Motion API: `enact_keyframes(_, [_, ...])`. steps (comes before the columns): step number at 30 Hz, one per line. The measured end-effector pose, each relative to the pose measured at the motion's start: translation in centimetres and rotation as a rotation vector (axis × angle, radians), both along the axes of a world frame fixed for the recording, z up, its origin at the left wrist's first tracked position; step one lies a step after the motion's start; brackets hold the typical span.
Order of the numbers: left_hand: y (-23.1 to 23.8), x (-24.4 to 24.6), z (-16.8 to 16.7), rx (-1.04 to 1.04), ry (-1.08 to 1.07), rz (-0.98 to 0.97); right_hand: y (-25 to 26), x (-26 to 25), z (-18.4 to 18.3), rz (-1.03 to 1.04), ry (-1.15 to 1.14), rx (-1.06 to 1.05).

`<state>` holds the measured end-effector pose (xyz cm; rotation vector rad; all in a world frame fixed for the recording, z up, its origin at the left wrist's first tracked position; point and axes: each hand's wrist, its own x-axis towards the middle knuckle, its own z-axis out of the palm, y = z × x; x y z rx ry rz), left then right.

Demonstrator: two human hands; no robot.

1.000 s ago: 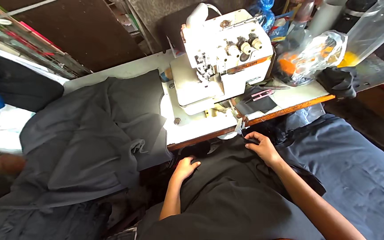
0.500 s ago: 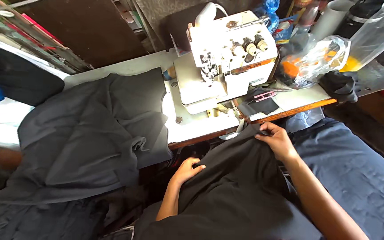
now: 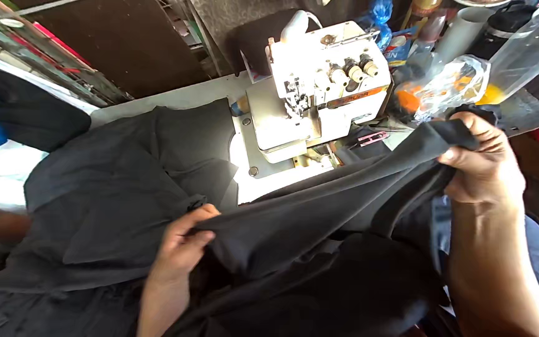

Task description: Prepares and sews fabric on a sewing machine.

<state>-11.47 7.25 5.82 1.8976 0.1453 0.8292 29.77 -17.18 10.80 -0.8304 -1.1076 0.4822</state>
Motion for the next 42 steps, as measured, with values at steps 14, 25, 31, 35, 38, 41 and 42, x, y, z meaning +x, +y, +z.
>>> enact_keyframes(14, [10.0,0.2,0.8,0.234,0.515,0.764,10.5,-6.7,-7.0,-0.054,0.415,-0.532])
enact_keyframes(25, [10.8,1.0,-2.7,0.3,0.639,0.787,12.3,-5.4,-6.7,-0.14,0.375,-0.566])
enact_keyframes(31, [10.8,1.1,-3.0,0.319,0.636,0.808,12.6,-5.4,-7.3,-0.056,0.407,-0.437])
enact_keyframes(35, [11.0,1.0,-3.2,0.306,0.607,0.807,12.5,-5.4,-7.0,-0.028,0.451,-0.354])
enact_keyframes(38, [11.0,0.9,-3.0,0.211,0.552,0.79,12.1,-5.9,-6.1,-0.001,0.426,-0.307])
enact_keyframes(41, [10.9,1.0,-2.4,0.095,0.426,0.737,11.3,-6.7,-4.6,0.046,0.345,-0.279])
enact_keyframes(42, [10.7,1.3,-2.1,0.12,0.391,0.725,11.0,-7.0,-4.1,0.066,0.3,-0.272])
